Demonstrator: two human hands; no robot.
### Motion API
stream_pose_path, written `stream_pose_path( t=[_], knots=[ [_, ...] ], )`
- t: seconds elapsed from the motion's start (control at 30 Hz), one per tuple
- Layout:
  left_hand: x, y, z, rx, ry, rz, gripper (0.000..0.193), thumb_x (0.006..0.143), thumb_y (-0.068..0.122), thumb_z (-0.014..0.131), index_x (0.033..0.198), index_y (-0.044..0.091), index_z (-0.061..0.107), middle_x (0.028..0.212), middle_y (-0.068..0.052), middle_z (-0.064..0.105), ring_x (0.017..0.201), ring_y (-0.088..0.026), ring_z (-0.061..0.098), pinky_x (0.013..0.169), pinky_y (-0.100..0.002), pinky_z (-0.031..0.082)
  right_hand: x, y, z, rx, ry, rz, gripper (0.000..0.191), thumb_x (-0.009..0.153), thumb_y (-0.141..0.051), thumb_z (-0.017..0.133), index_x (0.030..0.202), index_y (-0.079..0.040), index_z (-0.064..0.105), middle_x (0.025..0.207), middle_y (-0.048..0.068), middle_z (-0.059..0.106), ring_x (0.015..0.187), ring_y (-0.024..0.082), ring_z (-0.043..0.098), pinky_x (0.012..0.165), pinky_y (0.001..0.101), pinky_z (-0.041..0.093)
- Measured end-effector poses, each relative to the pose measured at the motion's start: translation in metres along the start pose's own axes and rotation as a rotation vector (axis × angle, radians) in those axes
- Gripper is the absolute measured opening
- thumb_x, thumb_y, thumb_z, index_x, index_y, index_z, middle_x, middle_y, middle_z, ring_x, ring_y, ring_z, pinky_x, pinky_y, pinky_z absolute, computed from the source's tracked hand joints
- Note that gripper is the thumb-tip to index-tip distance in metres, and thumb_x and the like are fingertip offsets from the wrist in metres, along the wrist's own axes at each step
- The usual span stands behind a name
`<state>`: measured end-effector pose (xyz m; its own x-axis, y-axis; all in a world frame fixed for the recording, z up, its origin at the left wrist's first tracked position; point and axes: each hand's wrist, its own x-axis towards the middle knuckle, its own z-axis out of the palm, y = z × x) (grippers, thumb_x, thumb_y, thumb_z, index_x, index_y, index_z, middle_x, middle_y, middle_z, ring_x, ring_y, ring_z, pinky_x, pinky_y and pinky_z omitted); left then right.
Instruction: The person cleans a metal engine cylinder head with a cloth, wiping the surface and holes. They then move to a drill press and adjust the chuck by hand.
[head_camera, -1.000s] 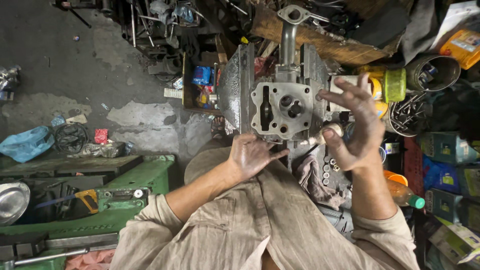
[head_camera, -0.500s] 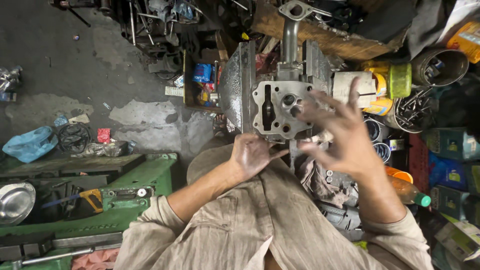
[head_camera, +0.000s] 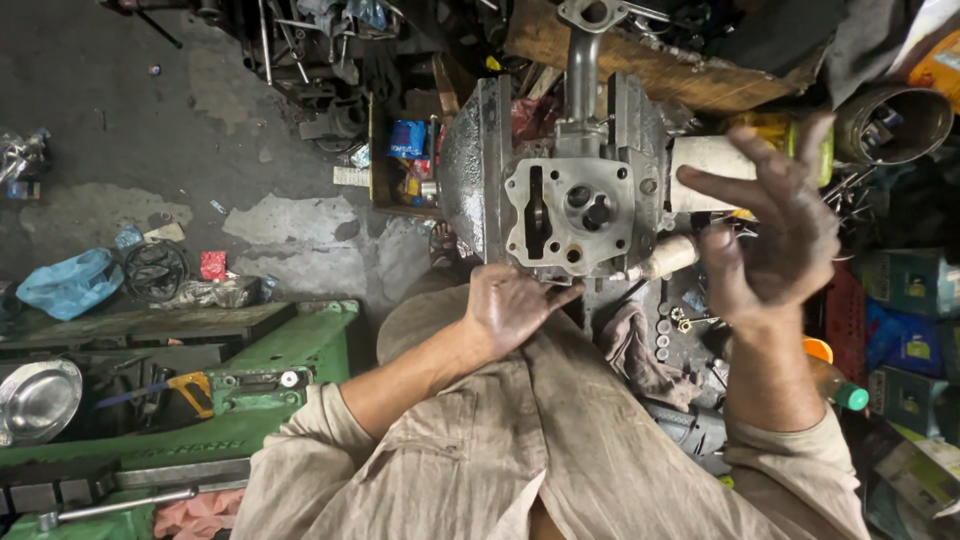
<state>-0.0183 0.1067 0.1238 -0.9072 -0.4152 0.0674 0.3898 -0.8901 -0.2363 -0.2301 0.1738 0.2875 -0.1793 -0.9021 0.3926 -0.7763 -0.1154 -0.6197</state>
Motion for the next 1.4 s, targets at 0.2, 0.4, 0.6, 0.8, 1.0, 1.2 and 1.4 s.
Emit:
stream_pose_path(
  t=[0.2,0.4,0.6,0.8,1.0,1.2,1.4],
  knots=[
    [-0.004,0.002,-0.003,0.115,0.771,-0.091,0.027,0.072,0.019,0.048,0.047,0.016,0.04,0.058,-0.004,0.056,0.073,-0.019,0.065,0.128,-0.069,0.021,0.003,-0.011,0.006,-0.159,-0.283,-0.094,0.054,0.096,-0.05,0.06,0.137,-0.014,0.057,0.114,0.007,0.075,0.143,0.028,0.054,0.129,0.0579,-0.001],
    [-0.009,0.003,-0.028,-0.022,0.088,-0.079,0.04,0.1,0.019,0.056,0.061,0.022,0.048,0.061,0.002,0.055,0.062,-0.015,0.061,0.128,-0.071,0.021,0.005,0.0,0.004,0.032,-0.052,-0.111,0.047,0.105,-0.047,0.055,0.143,-0.02,0.046,0.125,0.007,0.075,0.143,0.032,0.057,0.134,0.0569,0.006],
    [-0.01,0.001,-0.028,0.039,0.637,-0.075,0.026,0.078,0.02,0.051,0.053,0.019,0.045,0.052,0.003,0.045,0.06,-0.015,0.054,0.124,-0.075,0.022,0.001,0.001,0.009,0.062,-0.26,0.037,0.061,0.101,-0.04,0.054,0.151,-0.009,0.042,0.117,0.005,0.077,0.139,0.031,0.06,0.134,0.0538,0.009],
    [-0.014,-0.001,-0.042,0.056,0.372,-0.09,0.033,0.085,0.024,0.059,0.053,0.022,0.048,0.05,0.005,0.048,0.052,-0.012,0.05,0.124,-0.073,0.019,0.005,-0.006,0.007,0.171,-0.071,0.02,0.051,0.099,-0.039,0.062,0.14,-0.018,0.042,0.128,0.004,0.074,0.14,0.03,0.057,0.134,0.0561,0.017],
    [-0.017,-0.001,-0.049,0.046,0.417,-0.103,0.037,0.085,0.024,0.058,0.05,0.023,0.044,0.049,0.004,0.044,0.049,-0.013,0.044,0.127,-0.071,0.019,0.006,-0.013,0.01,-0.13,-0.327,0.01,0.044,0.101,-0.021,0.061,0.142,-0.015,0.048,0.122,0.005,0.075,0.15,0.032,0.047,0.134,0.0577,0.013],
    [-0.016,-0.002,-0.047,0.038,0.328,-0.115,0.04,0.086,0.026,0.059,0.05,0.024,0.042,0.048,0.005,0.04,0.048,-0.013,0.041,0.124,-0.072,0.02,0.009,-0.012,0.019,-0.193,-0.284,-0.112,0.039,0.1,-0.024,0.058,0.137,-0.018,0.048,0.116,0.009,0.075,0.146,0.031,0.046,0.13,0.056,0.013],
    [-0.014,-0.001,-0.047,0.057,0.391,-0.094,0.038,0.084,0.025,0.058,0.051,0.022,0.039,0.048,0.004,0.036,0.048,-0.012,0.039,0.125,-0.073,0.021,0.007,-0.009,0.007,0.055,-0.232,0.014,0.037,0.11,-0.026,0.049,0.138,0.0,0.046,0.118,0.003,0.074,0.155,0.032,0.039,0.134,0.055,0.016]
  ],
)
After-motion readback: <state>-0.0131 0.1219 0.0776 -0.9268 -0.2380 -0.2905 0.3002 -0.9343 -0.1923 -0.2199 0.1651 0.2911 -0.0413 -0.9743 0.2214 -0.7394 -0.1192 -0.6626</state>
